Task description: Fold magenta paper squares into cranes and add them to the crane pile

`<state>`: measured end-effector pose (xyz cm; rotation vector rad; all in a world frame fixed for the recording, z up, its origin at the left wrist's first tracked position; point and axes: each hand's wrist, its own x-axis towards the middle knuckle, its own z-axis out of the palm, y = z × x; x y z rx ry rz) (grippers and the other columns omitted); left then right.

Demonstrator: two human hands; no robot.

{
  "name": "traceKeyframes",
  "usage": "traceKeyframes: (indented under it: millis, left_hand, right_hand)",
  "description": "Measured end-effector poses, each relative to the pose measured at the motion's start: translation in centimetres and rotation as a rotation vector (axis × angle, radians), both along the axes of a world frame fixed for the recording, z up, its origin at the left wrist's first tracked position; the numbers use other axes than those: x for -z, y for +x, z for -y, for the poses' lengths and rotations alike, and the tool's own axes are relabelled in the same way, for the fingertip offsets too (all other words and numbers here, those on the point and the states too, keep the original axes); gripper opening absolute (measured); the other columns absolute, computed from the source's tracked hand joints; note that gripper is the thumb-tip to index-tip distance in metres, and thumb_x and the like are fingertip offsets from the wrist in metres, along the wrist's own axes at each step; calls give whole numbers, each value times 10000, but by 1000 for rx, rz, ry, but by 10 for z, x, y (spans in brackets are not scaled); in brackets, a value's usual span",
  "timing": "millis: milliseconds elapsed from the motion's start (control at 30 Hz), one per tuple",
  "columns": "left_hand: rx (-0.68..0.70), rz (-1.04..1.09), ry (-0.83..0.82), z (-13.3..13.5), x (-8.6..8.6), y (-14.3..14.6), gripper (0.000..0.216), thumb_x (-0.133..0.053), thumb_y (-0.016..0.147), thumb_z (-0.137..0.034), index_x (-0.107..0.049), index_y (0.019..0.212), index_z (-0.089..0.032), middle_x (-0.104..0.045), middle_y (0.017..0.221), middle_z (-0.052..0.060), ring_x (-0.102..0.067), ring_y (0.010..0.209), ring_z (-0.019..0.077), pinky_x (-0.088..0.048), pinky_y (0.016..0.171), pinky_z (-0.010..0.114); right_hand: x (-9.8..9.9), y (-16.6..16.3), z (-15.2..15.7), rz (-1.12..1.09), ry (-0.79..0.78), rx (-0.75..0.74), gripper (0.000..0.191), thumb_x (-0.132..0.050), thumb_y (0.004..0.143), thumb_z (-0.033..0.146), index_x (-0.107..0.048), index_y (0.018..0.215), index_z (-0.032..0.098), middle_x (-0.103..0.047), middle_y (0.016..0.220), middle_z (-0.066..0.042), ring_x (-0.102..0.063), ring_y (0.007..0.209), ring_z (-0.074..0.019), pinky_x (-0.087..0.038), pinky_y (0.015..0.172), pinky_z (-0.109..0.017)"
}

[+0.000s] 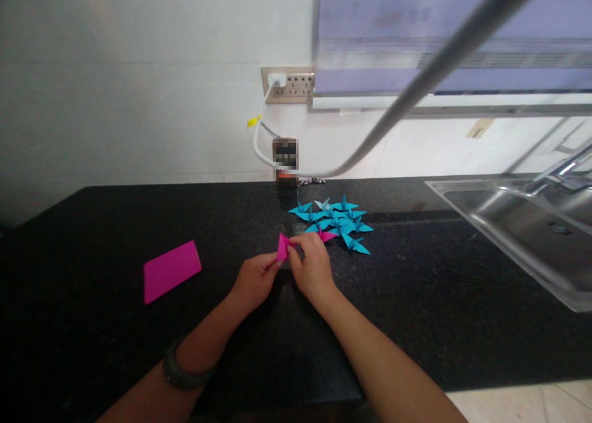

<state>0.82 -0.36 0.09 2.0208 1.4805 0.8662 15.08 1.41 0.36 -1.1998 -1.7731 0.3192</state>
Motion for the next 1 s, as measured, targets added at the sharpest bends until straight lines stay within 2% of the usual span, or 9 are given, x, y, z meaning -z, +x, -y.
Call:
traceKeyframes:
  millis: [233,433,600,700,800,933,1000]
  left_hand:
    - [11,-186,31,1,-5,1,283,-377,840,-203,-649,908,-165,-676,848,72,-609,795,188,-425,720,277]
    - [-5,-257,21,2,-7,1,271,-377,841,-203,-645,869,-180,-671,823,60,-607,772,176,-425,696,265]
    - [-20,-189,-13,3,-9,1,274,-394,824,-186,-656,904,-185,-681,866,65,-607,808,189,-429,732,288]
    - [-40,-23,-70,1,-6,1,262,-426,814,-221,-660,932,-198,-689,863,42,-609,803,183,-435,729,286]
    - [-66,234,-157,-2,-2,2,241,-474,786,-283,-671,868,-170,-689,798,36,-613,757,189,-448,707,298]
    - [-77,755,-437,-4,-1,3,239,-538,742,-282,-636,895,-126,-679,753,50,-628,713,169,-466,681,291]
    - [-70,948,-549,-3,-3,3,269,-594,704,-283,-615,919,-124,-672,746,46,-630,693,151,-467,669,276]
  right_hand:
    - [6,1,-6,-126,-170,-12,28,-545,738,194,-562,719,184,-549,718,-19,-514,672,-157,-431,630,-290]
    - [3,2,-4,-6,-86,-59,55,-525,740,150,-554,709,186,-542,733,-29,-512,713,-165,-425,650,-290]
    - [2,3,-4,34,-85,-77,57,-519,758,162,-564,729,182,-551,735,-34,-517,711,-166,-426,648,-288]
    - [2,4,-5,25,-84,-75,60,-516,761,164,-566,734,182,-552,737,-34,-517,715,-166,-423,648,-288]
    - [0,5,-5,-11,-81,-95,71,-503,768,153,-554,728,181,-542,728,-28,-511,709,-162,-418,642,-285]
    - [-4,5,-3,-106,-55,-196,79,-498,796,184,-544,733,190,-519,743,-25,-504,728,-158,-426,671,-298]
    - [-8,6,-2,-133,-40,-271,99,-492,809,198,-548,728,192,-508,766,-29,-505,766,-161,-433,709,-314]
